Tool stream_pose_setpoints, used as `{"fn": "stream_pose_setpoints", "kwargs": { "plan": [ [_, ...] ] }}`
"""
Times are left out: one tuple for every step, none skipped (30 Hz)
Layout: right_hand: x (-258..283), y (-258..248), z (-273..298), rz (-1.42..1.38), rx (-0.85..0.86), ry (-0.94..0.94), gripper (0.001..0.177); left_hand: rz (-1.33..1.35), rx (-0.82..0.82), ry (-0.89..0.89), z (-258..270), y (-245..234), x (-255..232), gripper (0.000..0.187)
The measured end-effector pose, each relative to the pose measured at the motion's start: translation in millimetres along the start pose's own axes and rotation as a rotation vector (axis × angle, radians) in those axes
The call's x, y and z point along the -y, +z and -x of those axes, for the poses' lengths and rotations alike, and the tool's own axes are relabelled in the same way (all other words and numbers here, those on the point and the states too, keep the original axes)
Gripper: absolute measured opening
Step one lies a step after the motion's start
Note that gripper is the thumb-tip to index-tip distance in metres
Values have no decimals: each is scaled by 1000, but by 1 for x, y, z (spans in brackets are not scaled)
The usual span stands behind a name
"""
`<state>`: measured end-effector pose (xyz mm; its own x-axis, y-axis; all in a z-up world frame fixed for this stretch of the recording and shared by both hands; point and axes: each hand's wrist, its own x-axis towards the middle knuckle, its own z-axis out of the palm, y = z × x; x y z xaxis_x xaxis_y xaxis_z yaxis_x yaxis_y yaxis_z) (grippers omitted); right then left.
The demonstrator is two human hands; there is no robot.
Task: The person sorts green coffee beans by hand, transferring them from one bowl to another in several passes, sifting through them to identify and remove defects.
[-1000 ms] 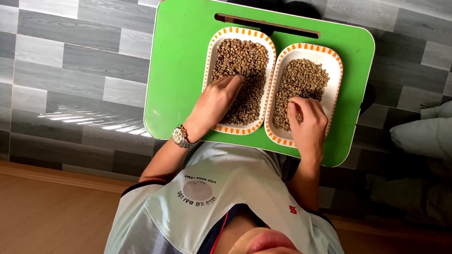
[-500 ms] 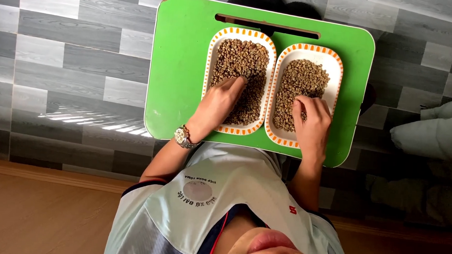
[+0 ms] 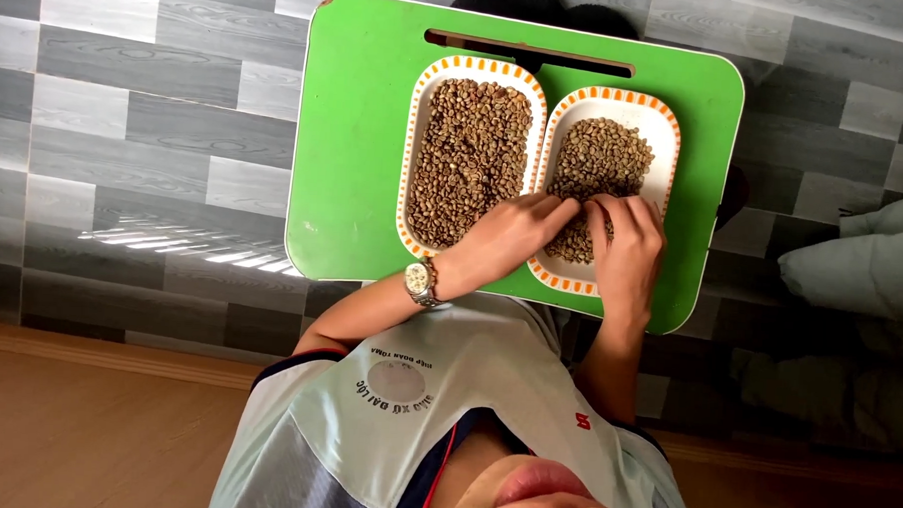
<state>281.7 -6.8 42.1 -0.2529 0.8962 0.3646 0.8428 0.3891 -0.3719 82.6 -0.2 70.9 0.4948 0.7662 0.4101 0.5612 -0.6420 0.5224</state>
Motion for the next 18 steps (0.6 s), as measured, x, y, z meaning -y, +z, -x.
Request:
{"fn": "stream_pose_setpoints", "kwargs": {
  "plan": [
    [0,0,0,2,-12,-10,5,-26,9,21,-2,2,-1,25],
    [-1,-1,0,2,-13,-8,5,-26,11,22,-4,2,-3,25],
    [-1,-2,1,0,-18,-2,6,-44,17,28,-5,2,-4,22],
    [-2,-3,1,-2,-23,4,7,-62,24,34,-7,3,-5,19],
    [-2,-3,2,-2,-25,6,7,-63,26,36,-8,3,-6,19],
    [-2,-4,2,-5,-36,5,8,-71,30,44,-8,3,-7,19],
    [-3,-4,3,-7,-47,3,10,-78,34,53,-10,4,-7,19],
    [-5,-2,4,-8,-49,5,10,-79,36,55,-12,0,-9,19],
    [-7,-1,5,-20,-62,2,12,-66,49,57,-14,-4,-11,17],
    [-8,1,6,-32,-74,-2,13,-53,61,58,-16,-9,-13,16],
    [-6,-1,5,-31,-76,-1,13,-53,61,60,-16,-8,-14,16],
    [-4,-2,4,-47,-72,6,13,-86,59,67,-16,-8,-14,15],
    [-2,-4,4,-63,-68,11,12,-119,56,74,-15,-7,-15,14],
    [-6,1,6,-62,-69,11,12,-120,56,76,-9,2,-7,14],
    [-10,6,8,-87,-52,13,11,-113,63,39,-3,12,0,13],
    [-14,10,10,-112,-35,15,10,-106,70,3,2,21,7,12],
    [-16,12,10,-111,-37,16,10,-106,70,5,9,30,18,12],
    [-17,14,11,-120,-17,18,10,-226,59,-37,16,38,29,13]
  ]
}}
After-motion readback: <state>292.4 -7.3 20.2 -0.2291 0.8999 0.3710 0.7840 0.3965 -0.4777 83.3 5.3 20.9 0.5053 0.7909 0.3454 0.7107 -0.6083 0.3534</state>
